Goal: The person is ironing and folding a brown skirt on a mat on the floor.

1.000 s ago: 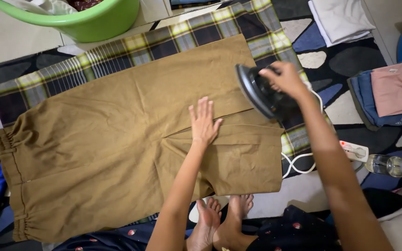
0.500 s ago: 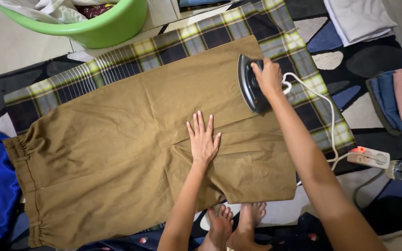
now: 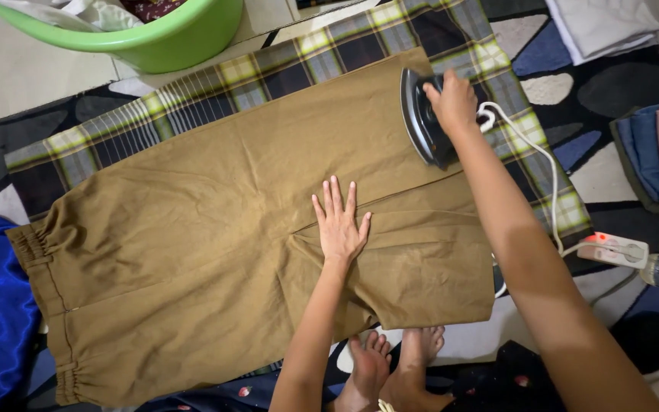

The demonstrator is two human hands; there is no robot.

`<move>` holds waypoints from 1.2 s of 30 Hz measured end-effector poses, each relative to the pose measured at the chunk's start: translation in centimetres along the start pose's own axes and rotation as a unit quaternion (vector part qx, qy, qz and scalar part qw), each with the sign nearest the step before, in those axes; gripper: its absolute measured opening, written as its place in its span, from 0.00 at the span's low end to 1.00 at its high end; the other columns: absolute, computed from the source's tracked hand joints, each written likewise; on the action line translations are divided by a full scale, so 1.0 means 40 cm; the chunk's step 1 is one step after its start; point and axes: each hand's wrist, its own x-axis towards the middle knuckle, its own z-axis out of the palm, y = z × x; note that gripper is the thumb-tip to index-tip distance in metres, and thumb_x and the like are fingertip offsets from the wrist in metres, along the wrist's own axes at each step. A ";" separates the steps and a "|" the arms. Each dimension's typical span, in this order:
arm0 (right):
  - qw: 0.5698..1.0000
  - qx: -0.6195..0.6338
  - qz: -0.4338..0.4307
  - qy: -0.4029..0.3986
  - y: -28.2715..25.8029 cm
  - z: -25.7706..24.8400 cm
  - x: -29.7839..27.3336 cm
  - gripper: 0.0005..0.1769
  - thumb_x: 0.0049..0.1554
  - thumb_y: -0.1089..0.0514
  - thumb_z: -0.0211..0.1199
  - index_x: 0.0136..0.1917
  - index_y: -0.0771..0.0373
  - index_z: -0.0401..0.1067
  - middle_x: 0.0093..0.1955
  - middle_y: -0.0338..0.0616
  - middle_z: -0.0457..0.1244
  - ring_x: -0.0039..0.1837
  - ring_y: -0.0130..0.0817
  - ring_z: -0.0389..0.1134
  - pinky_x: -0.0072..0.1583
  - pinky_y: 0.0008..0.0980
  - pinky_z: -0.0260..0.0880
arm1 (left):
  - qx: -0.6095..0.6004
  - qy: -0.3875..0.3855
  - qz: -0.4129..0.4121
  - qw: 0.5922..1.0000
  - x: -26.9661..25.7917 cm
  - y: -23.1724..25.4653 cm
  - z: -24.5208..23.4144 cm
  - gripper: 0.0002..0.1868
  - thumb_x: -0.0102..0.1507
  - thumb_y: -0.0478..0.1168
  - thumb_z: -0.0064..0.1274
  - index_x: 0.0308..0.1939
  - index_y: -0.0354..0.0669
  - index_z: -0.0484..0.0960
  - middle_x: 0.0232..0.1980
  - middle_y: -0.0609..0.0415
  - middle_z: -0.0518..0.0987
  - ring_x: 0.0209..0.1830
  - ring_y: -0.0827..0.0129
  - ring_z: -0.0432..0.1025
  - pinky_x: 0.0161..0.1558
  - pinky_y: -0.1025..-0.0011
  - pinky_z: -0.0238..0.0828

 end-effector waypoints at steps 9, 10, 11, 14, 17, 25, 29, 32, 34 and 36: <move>0.997 -0.056 0.020 -0.052 0.073 -0.068 -0.169 0.26 0.60 0.44 0.71 0.51 0.71 0.68 0.43 0.68 0.68 0.49 0.69 0.70 0.49 0.59 0.70 | 0.036 -0.013 -0.001 0.999 -0.003 -0.003 0.014 0.41 0.68 0.59 0.42 0.81 0.50 0.53 0.84 0.38 0.41 0.85 0.47 0.35 0.78 0.42 0.28; 0.997 -0.056 0.019 -0.050 0.067 -0.068 -0.161 0.26 0.60 0.44 0.71 0.51 0.71 0.68 0.43 0.68 0.68 0.49 0.69 0.70 0.49 0.59 0.70 | 0.036 -0.012 0.000 0.999 -0.003 -0.001 0.010 0.41 0.68 0.59 0.42 0.81 0.50 0.53 0.84 0.38 0.41 0.85 0.47 0.35 0.78 0.42 0.28; 0.997 -0.059 0.022 -0.045 0.062 -0.067 -0.151 0.26 0.61 0.44 0.70 0.51 0.71 0.68 0.43 0.68 0.68 0.49 0.69 0.70 0.49 0.60 0.70 | 0.041 -0.022 -0.004 0.999 -0.001 0.000 0.007 0.41 0.68 0.60 0.42 0.81 0.50 0.52 0.84 0.39 0.40 0.84 0.46 0.35 0.78 0.42 0.28; 0.997 -0.058 0.029 -0.031 0.046 -0.052 -0.110 0.26 0.60 0.44 0.71 0.51 0.70 0.69 0.45 0.68 0.68 0.50 0.69 0.70 0.49 0.60 0.69 | 0.044 -0.036 -0.008 0.998 -0.003 -0.001 0.005 0.41 0.67 0.60 0.42 0.81 0.50 0.52 0.84 0.39 0.40 0.84 0.47 0.35 0.78 0.42 0.28; 0.998 -0.048 0.031 -0.011 0.033 -0.030 -0.049 0.25 0.60 0.45 0.71 0.52 0.70 0.69 0.46 0.68 0.68 0.51 0.69 0.69 0.50 0.60 0.68 | 0.042 -0.032 -0.005 0.999 -0.004 -0.002 0.009 0.41 0.68 0.60 0.42 0.81 0.50 0.52 0.84 0.38 0.40 0.84 0.46 0.34 0.78 0.42 0.28; 0.999 -0.025 0.012 0.018 0.045 0.028 0.111 0.26 0.59 0.46 0.73 0.51 0.71 0.69 0.46 0.69 0.68 0.52 0.69 0.69 0.52 0.59 0.68 | 0.039 -0.033 -0.008 0.999 0.004 0.003 0.003 0.42 0.67 0.60 0.42 0.81 0.50 0.51 0.84 0.38 0.40 0.85 0.47 0.34 0.78 0.42 0.28; 1.000 -0.005 -0.002 -0.009 0.052 0.029 0.101 0.26 0.60 0.46 0.73 0.51 0.72 0.70 0.47 0.69 0.67 0.52 0.69 0.68 0.52 0.59 0.69 | 0.036 -0.032 -0.011 0.999 0.000 0.000 -0.007 0.41 0.67 0.59 0.42 0.81 0.49 0.52 0.84 0.38 0.40 0.85 0.46 0.35 0.78 0.42 0.29; 0.999 -0.002 0.000 -0.037 0.040 0.009 0.033 0.27 0.60 0.44 0.72 0.51 0.71 0.70 0.48 0.71 0.67 0.52 0.70 0.68 0.52 0.60 0.69 | 0.032 -0.024 -0.009 0.999 0.003 0.003 -0.006 0.41 0.67 0.58 0.42 0.81 0.49 0.52 0.84 0.38 0.41 0.84 0.46 0.35 0.78 0.42 0.29; 0.999 -0.007 0.005 -0.051 0.033 -0.014 -0.041 0.27 0.60 0.44 0.72 0.51 0.71 0.70 0.48 0.72 0.67 0.52 0.71 0.68 0.51 0.60 0.68 | 0.027 -0.023 -0.007 0.999 0.000 0.004 0.000 0.41 0.66 0.58 0.42 0.81 0.49 0.53 0.84 0.37 0.41 0.84 0.46 0.35 0.78 0.41 0.29; 0.997 0.024 -0.009 -0.067 0.027 -0.037 -0.128 0.27 0.60 0.44 0.71 0.51 0.72 0.70 0.45 0.72 0.67 0.50 0.71 0.68 0.50 0.59 0.70 | 0.015 -0.008 -0.005 1.000 -0.006 -0.001 0.006 0.41 0.66 0.57 0.43 0.81 0.49 0.53 0.84 0.37 0.42 0.85 0.46 0.36 0.79 0.42 0.30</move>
